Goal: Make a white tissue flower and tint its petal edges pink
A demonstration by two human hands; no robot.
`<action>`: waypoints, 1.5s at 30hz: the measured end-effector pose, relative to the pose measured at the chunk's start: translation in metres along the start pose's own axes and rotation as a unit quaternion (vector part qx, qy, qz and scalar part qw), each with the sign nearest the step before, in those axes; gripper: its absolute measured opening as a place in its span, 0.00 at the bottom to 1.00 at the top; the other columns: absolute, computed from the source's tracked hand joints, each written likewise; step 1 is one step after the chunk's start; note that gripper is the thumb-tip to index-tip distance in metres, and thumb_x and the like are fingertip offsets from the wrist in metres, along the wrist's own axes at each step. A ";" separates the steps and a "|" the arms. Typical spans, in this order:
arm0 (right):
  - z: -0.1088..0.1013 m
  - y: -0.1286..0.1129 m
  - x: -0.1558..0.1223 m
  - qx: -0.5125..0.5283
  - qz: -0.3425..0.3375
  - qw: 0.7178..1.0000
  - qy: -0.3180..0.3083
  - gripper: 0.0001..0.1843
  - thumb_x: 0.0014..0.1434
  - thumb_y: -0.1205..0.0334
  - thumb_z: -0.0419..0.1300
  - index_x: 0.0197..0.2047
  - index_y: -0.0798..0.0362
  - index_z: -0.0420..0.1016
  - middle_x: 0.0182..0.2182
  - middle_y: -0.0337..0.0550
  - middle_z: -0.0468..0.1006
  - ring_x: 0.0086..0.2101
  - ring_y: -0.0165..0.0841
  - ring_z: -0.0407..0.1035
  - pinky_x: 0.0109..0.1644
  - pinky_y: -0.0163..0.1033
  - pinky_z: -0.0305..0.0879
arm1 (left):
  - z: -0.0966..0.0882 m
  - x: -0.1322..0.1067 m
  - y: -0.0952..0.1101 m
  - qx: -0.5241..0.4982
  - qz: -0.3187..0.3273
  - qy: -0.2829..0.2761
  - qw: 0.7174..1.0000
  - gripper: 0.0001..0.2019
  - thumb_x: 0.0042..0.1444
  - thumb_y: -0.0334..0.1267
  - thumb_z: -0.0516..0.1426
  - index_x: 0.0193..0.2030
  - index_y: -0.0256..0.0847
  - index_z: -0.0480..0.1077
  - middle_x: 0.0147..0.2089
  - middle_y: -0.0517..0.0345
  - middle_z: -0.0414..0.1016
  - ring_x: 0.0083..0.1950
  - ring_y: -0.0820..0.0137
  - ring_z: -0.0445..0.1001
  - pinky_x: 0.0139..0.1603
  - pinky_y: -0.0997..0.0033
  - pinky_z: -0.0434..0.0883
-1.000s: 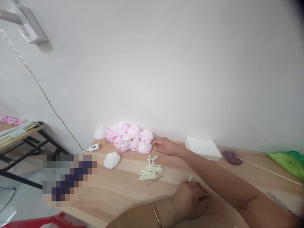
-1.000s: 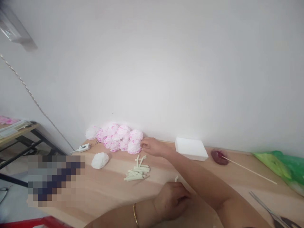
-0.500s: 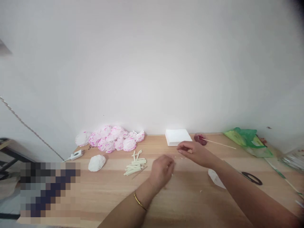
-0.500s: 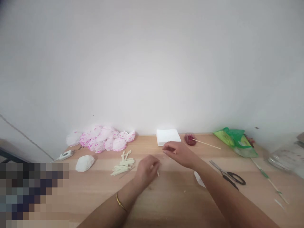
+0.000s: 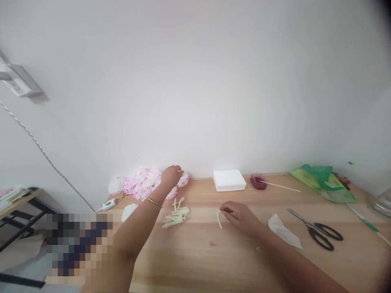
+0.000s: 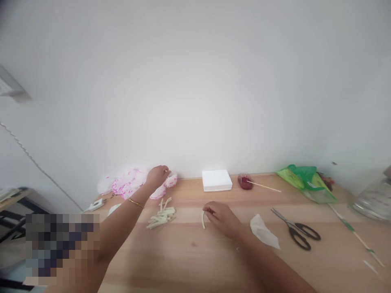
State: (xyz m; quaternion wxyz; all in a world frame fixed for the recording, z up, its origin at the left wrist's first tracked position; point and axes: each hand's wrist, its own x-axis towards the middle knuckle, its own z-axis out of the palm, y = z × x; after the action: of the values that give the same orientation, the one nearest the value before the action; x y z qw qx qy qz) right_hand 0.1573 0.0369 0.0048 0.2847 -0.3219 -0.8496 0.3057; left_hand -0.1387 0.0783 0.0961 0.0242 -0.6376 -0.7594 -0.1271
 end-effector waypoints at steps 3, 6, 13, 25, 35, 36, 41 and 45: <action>0.001 0.006 -0.004 -0.002 0.002 1.000 -0.017 0.11 0.62 0.61 0.48 0.33 0.49 0.71 0.33 0.43 0.77 0.35 0.35 0.70 0.40 0.40 0.63 | 0.020 0.004 0.013 0.019 -0.010 -0.035 0.999 0.22 0.46 0.48 0.62 0.46 0.41 0.68 0.48 0.49 0.70 0.47 0.60 0.69 0.45 0.65 0.65; 0.000 0.011 -0.006 0.004 0.002 1.000 -0.016 0.12 0.62 0.60 0.48 0.33 0.49 0.71 0.33 0.42 0.77 0.35 0.35 0.70 0.39 0.39 0.63 | 0.041 0.000 0.018 0.017 -0.039 -0.039 0.998 0.28 0.41 0.43 0.65 0.50 0.40 0.66 0.53 0.45 0.65 0.53 0.54 0.66 0.48 0.60 0.64; -0.004 0.015 -0.006 0.010 0.009 1.000 -0.012 0.12 0.63 0.59 0.48 0.33 0.50 0.70 0.32 0.43 0.76 0.34 0.35 0.69 0.39 0.39 0.63 | 0.056 0.003 0.009 -0.116 -0.087 -0.018 0.989 0.08 0.51 0.29 0.54 0.39 0.37 0.70 0.49 0.44 0.70 0.54 0.54 0.65 0.54 0.54 0.60; 0.006 -0.009 0.061 0.314 0.191 0.930 0.022 0.21 0.50 0.56 0.65 0.46 0.50 0.69 0.45 0.46 0.73 0.43 0.35 0.69 0.49 0.41 0.64 | 0.062 -0.043 0.007 -0.626 -0.123 -0.011 0.770 0.14 0.48 0.38 0.57 0.42 0.36 0.70 0.36 0.51 0.76 0.34 0.70 0.74 0.36 0.69 0.72; 0.048 -0.027 0.128 0.410 0.269 0.869 -0.060 0.07 0.53 0.65 0.59 0.37 0.52 0.72 0.29 0.39 0.76 0.28 0.26 0.70 0.29 0.30 0.63 | 0.062 -0.078 0.013 -0.769 -0.130 -0.008 0.626 0.25 0.41 0.38 0.64 0.48 0.37 0.69 0.41 0.50 0.76 0.36 0.69 0.74 0.36 0.71 0.70; 0.052 -0.025 0.131 0.410 0.272 0.869 -0.055 0.05 0.52 0.66 0.58 0.35 0.52 0.72 0.28 0.38 0.75 0.27 0.25 0.69 0.29 0.30 0.63 | 0.060 -0.081 0.011 -0.770 -0.139 0.001 0.623 0.26 0.41 0.38 0.64 0.49 0.37 0.68 0.43 0.50 0.75 0.37 0.69 0.74 0.36 0.71 0.70; 0.071 -0.007 0.148 0.383 0.270 0.883 -0.026 0.03 0.53 0.68 0.57 0.31 0.54 0.71 0.24 0.36 0.74 0.25 0.25 0.68 0.30 0.31 0.64 | 0.055 -0.094 -0.006 -0.728 -0.212 0.044 0.650 0.26 0.43 0.39 0.65 0.50 0.39 0.66 0.51 0.46 0.71 0.41 0.68 0.74 0.38 0.70 0.70; 0.084 0.010 0.165 0.328 0.248 0.912 0.002 0.05 0.59 0.64 0.57 0.36 0.55 0.72 0.31 0.40 0.76 0.30 0.28 0.71 0.34 0.34 0.67 | 0.058 -0.097 -0.028 -0.620 -0.292 0.151 0.713 0.19 0.47 0.37 0.62 0.46 0.39 0.68 0.53 0.45 0.69 0.47 0.65 0.73 0.41 0.68 0.71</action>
State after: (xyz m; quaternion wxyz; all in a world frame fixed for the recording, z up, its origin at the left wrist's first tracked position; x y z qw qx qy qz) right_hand -0.0002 0.1338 -0.0092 0.2909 -0.4111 -0.5938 0.6275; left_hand -0.1406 -0.0065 0.0165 -0.2999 -0.2289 -0.6449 -0.6647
